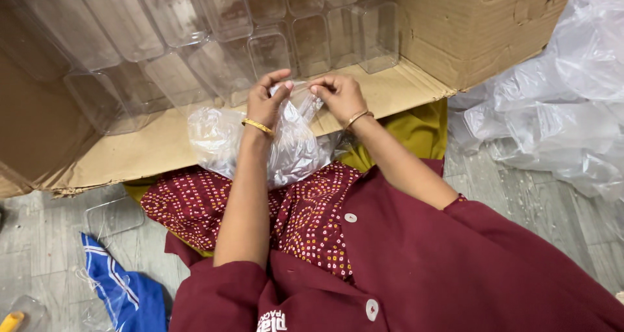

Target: The person sits on the floor in front of an open cardboard box and packs clear plastic containers into white plastic bags one at a time, then places each bagged container back into the box. They open a bag, insert a container, and set the filled bag aside with the others.

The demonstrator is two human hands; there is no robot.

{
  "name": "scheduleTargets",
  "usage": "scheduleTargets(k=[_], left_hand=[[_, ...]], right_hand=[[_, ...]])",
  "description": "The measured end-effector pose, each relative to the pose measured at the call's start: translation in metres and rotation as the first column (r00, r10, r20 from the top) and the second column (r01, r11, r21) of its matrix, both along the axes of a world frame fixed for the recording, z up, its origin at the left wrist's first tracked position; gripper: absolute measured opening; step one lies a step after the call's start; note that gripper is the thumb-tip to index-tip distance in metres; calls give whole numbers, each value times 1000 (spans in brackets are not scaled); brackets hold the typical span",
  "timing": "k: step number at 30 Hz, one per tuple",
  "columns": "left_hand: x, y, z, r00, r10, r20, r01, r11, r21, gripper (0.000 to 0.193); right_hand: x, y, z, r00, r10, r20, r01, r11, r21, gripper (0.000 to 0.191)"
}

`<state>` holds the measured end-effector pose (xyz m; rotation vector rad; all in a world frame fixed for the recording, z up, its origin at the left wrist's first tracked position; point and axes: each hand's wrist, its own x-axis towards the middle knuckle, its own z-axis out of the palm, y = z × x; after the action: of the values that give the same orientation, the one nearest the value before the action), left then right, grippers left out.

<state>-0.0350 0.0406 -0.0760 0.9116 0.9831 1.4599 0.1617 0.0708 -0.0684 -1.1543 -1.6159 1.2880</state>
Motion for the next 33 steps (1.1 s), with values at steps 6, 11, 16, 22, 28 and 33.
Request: scheduleTargets(k=[6,11,16,22,28,33], left_hand=[[-23,-10,15,942,-327,-72,308,931,-196,22],[-60,-10,40,947,-207,247,244,962,-127,21],[-70,14,40,889,-163,-429,113,984,-139,29],[-33,45,48,288,405,-868,-459,854,246,24],[-22,50,60,290,237,-927,-469,879,78,26],[-21,52,59,481,335,-810,-386,910,148,30]], right_hand=[[-3,13,6,867,-108,-486,-59,947,-316,10],[8,21,18,698,-32,-715,-413,798,-439,22],[-15,46,50,383,-97,-919,-382,889,-252,12],[-62,87,61,925,-264,273,29,766,642,30],[-55,81,50,969,11,247,-136,859,493,39],[-33,65,66,956,-147,255,26,905,425,23]])
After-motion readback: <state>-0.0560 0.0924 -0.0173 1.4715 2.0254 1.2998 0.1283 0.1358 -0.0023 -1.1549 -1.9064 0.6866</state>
